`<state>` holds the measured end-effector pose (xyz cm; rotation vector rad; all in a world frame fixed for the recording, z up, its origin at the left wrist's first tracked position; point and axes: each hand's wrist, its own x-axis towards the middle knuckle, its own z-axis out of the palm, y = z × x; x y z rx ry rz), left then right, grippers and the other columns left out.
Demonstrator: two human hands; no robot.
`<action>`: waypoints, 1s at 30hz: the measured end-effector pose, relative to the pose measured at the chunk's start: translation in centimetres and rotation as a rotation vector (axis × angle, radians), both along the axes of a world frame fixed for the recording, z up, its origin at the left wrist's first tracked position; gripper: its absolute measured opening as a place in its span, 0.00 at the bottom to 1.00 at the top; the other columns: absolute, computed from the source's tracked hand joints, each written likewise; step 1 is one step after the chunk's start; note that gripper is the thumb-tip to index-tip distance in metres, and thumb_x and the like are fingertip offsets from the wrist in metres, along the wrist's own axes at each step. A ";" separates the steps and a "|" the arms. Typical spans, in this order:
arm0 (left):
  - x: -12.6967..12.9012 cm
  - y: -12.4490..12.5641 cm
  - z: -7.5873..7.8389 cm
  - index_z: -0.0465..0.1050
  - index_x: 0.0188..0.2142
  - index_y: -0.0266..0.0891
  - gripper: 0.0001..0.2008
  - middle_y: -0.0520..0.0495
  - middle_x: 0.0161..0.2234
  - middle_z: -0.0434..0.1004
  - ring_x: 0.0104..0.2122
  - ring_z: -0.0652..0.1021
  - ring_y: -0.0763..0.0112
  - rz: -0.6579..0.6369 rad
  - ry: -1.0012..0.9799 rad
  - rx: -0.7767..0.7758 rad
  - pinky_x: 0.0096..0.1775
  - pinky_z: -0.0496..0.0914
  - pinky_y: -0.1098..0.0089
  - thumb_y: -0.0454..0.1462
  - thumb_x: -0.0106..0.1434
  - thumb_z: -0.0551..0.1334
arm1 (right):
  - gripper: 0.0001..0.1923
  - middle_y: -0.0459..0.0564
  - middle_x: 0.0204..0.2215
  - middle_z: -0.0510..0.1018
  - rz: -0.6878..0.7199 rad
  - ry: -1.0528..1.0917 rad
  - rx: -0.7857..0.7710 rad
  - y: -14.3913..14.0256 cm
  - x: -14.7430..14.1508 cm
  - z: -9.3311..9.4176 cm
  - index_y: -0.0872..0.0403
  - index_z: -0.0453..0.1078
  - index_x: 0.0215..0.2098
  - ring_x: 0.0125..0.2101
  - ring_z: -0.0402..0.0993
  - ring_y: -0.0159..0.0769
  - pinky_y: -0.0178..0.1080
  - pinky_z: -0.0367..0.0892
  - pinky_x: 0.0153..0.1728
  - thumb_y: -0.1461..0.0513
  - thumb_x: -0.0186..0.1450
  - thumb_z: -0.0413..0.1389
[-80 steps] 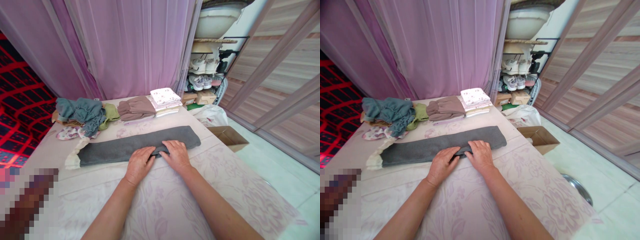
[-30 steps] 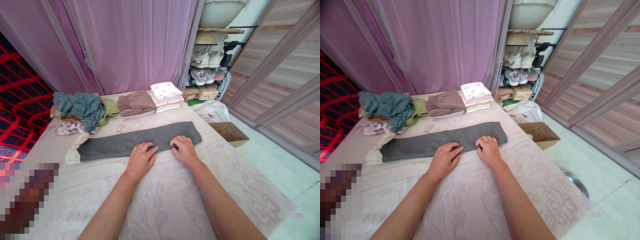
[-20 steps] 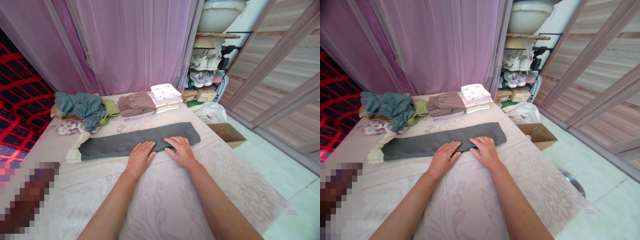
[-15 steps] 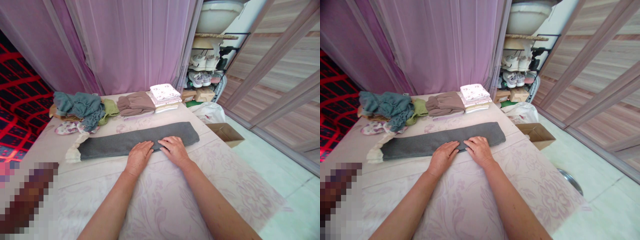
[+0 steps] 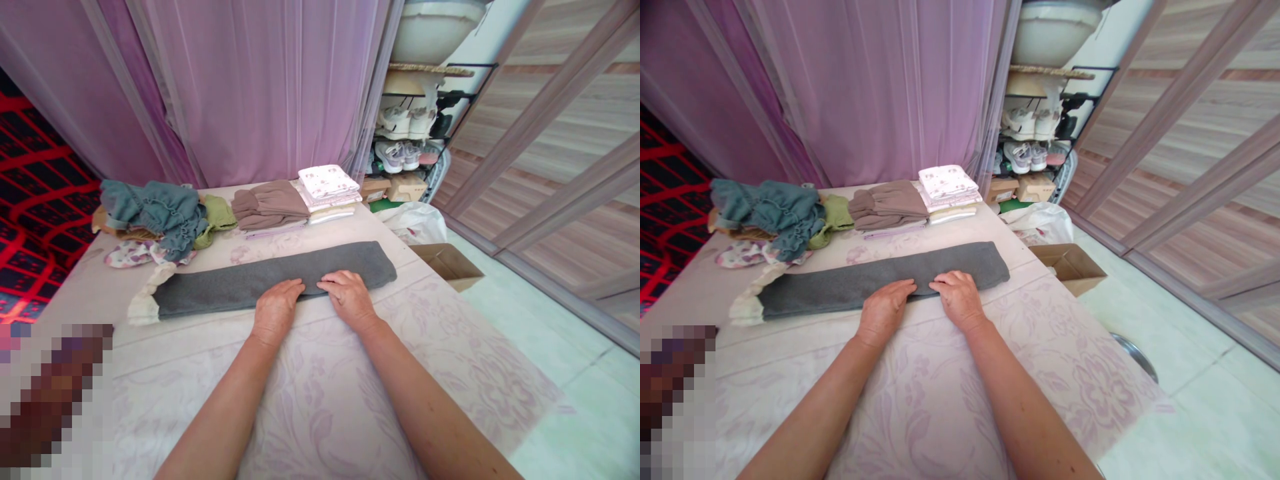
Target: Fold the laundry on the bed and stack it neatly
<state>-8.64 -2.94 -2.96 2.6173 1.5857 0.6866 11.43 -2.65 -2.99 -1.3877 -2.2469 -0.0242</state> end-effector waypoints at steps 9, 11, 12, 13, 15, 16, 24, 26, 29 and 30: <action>-0.3 -1.7 1.3 0.70 0.54 0.39 0.22 0.45 0.57 0.70 0.58 0.69 0.61 -0.067 0.060 -0.121 0.60 0.61 0.55 0.30 0.61 0.52 | 0.25 0.48 0.50 0.76 0.069 0.097 -0.098 -0.5 1.0 -0.7 0.47 0.75 0.48 0.50 0.69 0.38 0.47 0.63 0.52 0.72 0.58 0.50; 0.1 -1.6 2.0 0.72 0.52 0.38 0.20 0.44 0.57 0.70 0.59 0.67 0.61 -0.058 0.045 -0.102 0.61 0.59 0.54 0.33 0.64 0.52 | 0.24 0.48 0.50 0.77 0.061 0.099 -0.098 -0.5 0.9 -0.7 0.47 0.75 0.47 0.50 0.69 0.39 0.47 0.64 0.52 0.71 0.58 0.49; 0.4 -1.4 2.3 0.72 0.52 0.38 0.19 0.44 0.58 0.69 0.60 0.66 0.60 -0.057 0.037 -0.092 0.61 0.58 0.55 0.35 0.65 0.51 | 0.24 0.48 0.50 0.77 0.060 0.099 -0.094 -0.4 0.9 -0.7 0.47 0.75 0.47 0.49 0.69 0.39 0.47 0.64 0.51 0.71 0.58 0.49; 0.8 -1.1 2.7 0.71 0.53 0.37 0.19 0.43 0.58 0.68 0.60 0.65 0.60 -0.056 0.030 -0.088 0.61 0.58 0.55 0.36 0.66 0.50 | 0.24 0.48 0.49 0.77 0.061 0.100 -0.089 -0.4 0.8 -0.7 0.47 0.75 0.47 0.49 0.69 0.38 0.47 0.64 0.51 0.71 0.58 0.49; 1.7 -0.1 3.2 0.68 0.56 0.36 0.21 0.42 0.60 0.66 0.61 0.64 0.61 -0.057 0.028 -0.104 0.61 0.57 0.57 0.37 0.68 0.47 | 0.23 0.49 0.49 0.77 0.068 0.105 -0.079 -0.3 0.8 -0.7 0.48 0.75 0.47 0.49 0.69 0.38 0.46 0.65 0.51 0.71 0.58 0.49; 2.1 0.5 3.3 0.66 0.57 0.36 0.21 0.42 0.61 0.64 0.62 0.63 0.62 -0.062 0.037 -0.127 0.62 0.57 0.58 0.37 0.69 0.47 | 0.23 0.49 0.49 0.77 0.071 0.108 -0.074 -0.3 0.8 -0.7 0.48 0.75 0.47 0.49 0.69 0.38 0.46 0.65 0.51 0.71 0.59 0.49; 3.4 3.3 1.6 0.54 0.65 0.42 0.27 0.44 0.66 0.51 0.65 0.52 0.57 -0.079 0.183 -0.341 0.63 0.49 0.50 0.47 0.69 0.45 | 0.20 0.49 0.46 0.79 0.045 0.251 -0.053 0.1 1.4 -0.7 0.50 0.75 0.46 0.47 0.73 0.35 0.41 0.67 0.50 0.68 0.63 0.46; 3.3 3.2 1.4 0.53 0.65 0.42 0.27 0.44 0.66 0.50 0.66 0.52 0.57 -0.073 0.193 -0.335 0.63 0.48 0.50 0.46 0.69 0.45 | 0.19 0.51 0.45 0.79 -0.036 0.292 -0.017 0.7 1.7 0.0 0.51 0.75 0.46 0.46 0.74 0.34 0.40 0.68 0.50 0.66 0.64 0.45; 3.3 3.0 1.4 0.53 0.65 0.41 0.28 0.44 0.66 0.51 0.66 0.52 0.56 -0.068 0.204 -0.330 0.63 0.48 0.50 0.46 0.68 0.47 | 0.18 0.53 0.50 0.76 -0.106 0.182 0.032 2.2 2.1 1.5 0.52 0.73 0.50 0.51 0.71 0.38 0.44 0.63 0.54 0.63 0.66 0.46; 3.3 3.0 1.5 0.53 0.65 0.42 0.28 0.44 0.66 0.51 0.66 0.52 0.56 -0.069 0.205 -0.325 0.63 0.48 0.50 0.46 0.68 0.47 | 0.18 0.54 0.53 0.74 -0.115 0.110 0.028 2.8 2.2 1.8 0.51 0.71 0.52 0.54 0.68 0.41 0.49 0.59 0.57 0.61 0.66 0.47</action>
